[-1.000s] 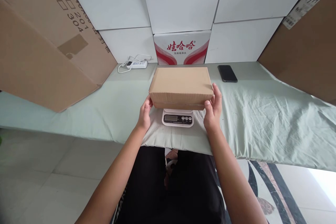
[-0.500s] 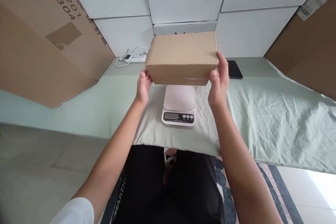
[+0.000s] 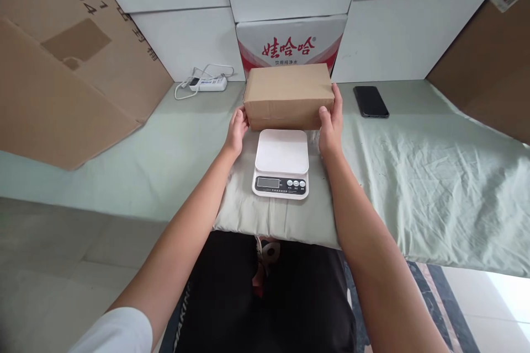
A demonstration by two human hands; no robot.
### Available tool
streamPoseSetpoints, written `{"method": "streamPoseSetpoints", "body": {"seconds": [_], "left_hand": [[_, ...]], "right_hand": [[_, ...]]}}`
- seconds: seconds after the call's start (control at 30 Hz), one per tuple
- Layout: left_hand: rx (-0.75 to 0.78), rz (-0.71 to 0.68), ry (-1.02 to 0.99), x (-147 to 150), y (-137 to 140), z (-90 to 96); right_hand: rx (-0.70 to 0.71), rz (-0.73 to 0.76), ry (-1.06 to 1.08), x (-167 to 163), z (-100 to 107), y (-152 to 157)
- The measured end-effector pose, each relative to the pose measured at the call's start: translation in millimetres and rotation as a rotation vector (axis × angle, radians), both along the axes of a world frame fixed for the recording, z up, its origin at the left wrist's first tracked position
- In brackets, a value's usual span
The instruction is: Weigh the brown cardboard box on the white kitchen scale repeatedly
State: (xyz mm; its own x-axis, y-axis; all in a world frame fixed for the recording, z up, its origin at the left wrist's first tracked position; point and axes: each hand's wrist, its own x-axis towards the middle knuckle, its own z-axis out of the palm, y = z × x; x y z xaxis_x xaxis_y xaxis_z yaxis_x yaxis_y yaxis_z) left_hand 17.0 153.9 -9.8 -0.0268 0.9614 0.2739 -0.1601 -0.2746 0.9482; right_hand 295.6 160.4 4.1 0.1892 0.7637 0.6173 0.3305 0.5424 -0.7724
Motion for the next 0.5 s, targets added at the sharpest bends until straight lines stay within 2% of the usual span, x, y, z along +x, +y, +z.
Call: {"method": "streamPoseSetpoints", "body": {"seconds": [0.3, 0.5], "left_hand": [[-0.048, 0.032, 0.018, -3.5, 0.5, -3.8], [-0.064, 0.029, 0.015, -2.2, 0.4, -5.2]], "right_hand": [[0.002, -0.007, -0.024, -6.8, 2.6, 0.3], [0.02, -0.015, -0.033, -1.3, -8.2, 11.3]]}}
